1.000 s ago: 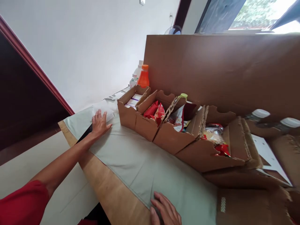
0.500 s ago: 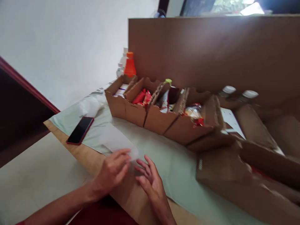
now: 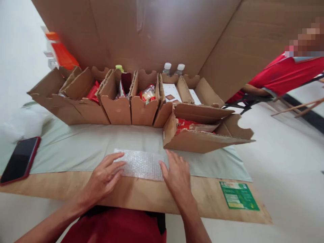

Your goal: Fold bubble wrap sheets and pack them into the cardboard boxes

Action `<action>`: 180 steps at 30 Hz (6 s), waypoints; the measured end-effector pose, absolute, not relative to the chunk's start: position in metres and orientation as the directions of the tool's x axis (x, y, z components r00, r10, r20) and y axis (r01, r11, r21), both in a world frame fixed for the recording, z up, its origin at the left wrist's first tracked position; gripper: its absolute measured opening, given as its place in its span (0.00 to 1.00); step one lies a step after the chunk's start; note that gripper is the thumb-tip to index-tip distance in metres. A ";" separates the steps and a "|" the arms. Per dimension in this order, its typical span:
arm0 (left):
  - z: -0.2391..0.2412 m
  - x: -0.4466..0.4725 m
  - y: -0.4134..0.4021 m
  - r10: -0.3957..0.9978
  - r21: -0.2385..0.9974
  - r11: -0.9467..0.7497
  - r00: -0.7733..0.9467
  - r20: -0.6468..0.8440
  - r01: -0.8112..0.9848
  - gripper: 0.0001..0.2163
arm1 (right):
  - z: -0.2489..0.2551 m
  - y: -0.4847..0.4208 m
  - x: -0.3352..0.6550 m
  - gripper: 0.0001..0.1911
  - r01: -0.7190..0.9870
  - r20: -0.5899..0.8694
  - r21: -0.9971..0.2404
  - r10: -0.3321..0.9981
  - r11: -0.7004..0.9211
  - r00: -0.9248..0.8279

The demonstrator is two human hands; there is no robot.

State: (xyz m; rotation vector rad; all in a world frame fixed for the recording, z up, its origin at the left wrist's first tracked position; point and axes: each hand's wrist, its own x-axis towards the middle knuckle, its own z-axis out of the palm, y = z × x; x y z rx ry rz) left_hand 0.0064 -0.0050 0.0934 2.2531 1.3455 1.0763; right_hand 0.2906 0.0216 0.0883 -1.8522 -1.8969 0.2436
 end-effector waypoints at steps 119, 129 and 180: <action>0.060 0.003 0.025 0.932 0.642 -0.351 0.187 0.311 0.682 0.13 | 0.057 0.001 0.222 0.16 0.793 0.336 -0.409 0.882 0.452 -0.329; 0.082 0.023 -0.020 0.880 0.792 0.474 0.173 -0.442 -0.385 0.23 | 0.066 -0.024 0.218 0.12 0.588 0.270 -0.739 0.944 0.330 -0.191; 0.134 0.157 0.085 0.819 0.730 -0.573 0.247 0.518 0.372 0.31 | 0.255 0.095 0.444 0.14 0.873 0.395 -0.422 0.916 0.245 -0.066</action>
